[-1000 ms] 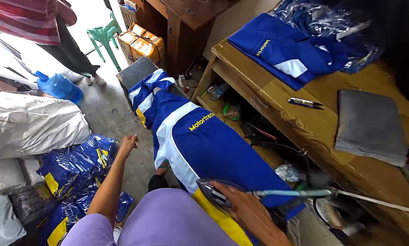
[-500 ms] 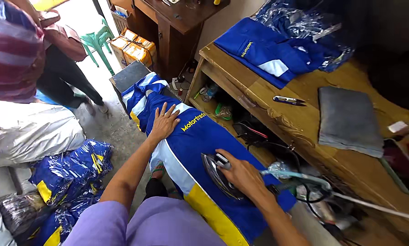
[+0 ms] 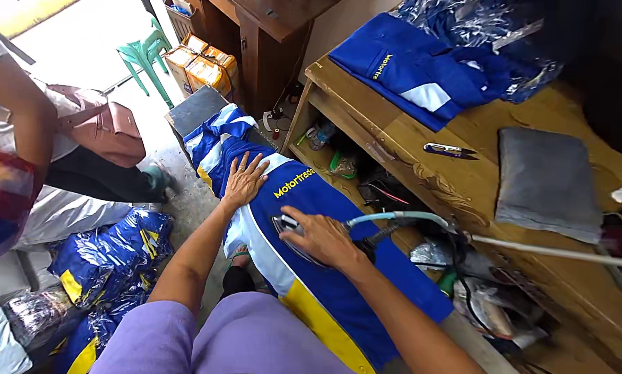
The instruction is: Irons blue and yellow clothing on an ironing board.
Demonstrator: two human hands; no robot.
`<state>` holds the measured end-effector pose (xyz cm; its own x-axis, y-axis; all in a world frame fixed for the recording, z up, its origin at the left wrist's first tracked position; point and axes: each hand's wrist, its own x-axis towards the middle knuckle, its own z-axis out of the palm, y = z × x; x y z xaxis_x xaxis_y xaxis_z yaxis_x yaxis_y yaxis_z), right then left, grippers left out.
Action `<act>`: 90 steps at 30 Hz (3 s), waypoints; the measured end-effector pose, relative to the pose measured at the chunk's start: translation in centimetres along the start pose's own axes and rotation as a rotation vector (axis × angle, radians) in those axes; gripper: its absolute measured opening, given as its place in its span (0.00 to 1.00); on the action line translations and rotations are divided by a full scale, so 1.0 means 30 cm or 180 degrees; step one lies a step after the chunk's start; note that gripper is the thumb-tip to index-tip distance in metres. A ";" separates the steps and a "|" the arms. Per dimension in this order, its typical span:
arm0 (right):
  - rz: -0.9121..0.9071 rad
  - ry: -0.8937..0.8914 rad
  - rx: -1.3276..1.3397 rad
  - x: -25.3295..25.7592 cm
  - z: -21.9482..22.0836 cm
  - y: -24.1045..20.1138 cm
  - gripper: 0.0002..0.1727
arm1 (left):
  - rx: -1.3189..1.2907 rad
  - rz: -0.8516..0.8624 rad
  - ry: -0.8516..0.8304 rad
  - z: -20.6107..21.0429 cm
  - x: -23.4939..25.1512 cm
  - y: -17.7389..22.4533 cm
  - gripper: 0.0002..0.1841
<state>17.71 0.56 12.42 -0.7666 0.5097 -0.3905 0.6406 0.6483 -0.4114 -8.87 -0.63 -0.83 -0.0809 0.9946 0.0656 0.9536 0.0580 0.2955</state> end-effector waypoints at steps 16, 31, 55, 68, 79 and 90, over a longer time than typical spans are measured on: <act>-0.0166 -0.0219 -0.0188 -0.225 0.104 0.007 0.34 | 0.0125 -0.0141 -0.0090 0.018 0.020 -0.003 0.29; 0.0277 0.0023 0.0083 -0.295 0.133 0.013 0.32 | 0.0217 -0.0188 -0.0136 -0.010 0.020 0.023 0.30; 0.0336 0.0118 0.0007 -0.700 0.244 0.219 0.35 | 0.0376 -0.0193 -0.0249 0.018 0.097 0.071 0.37; 0.0573 0.0183 0.0053 -0.633 0.207 0.228 0.32 | 0.0362 -0.0211 -0.0209 0.017 0.099 0.073 0.37; 0.1664 0.0724 0.0312 -0.860 0.282 0.314 0.30 | 0.0321 -0.0165 -0.0161 0.041 0.102 0.049 0.37; 0.3325 0.1463 0.0926 -0.934 0.201 0.491 0.32 | 0.0336 -0.0137 -0.0157 0.026 0.102 0.070 0.38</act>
<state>48.90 -7.59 12.33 0.2308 0.9116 -0.3401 0.9073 -0.3279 -0.2633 -6.89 2.60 -0.75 -0.1104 0.9939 0.0075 0.9750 0.1068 0.1948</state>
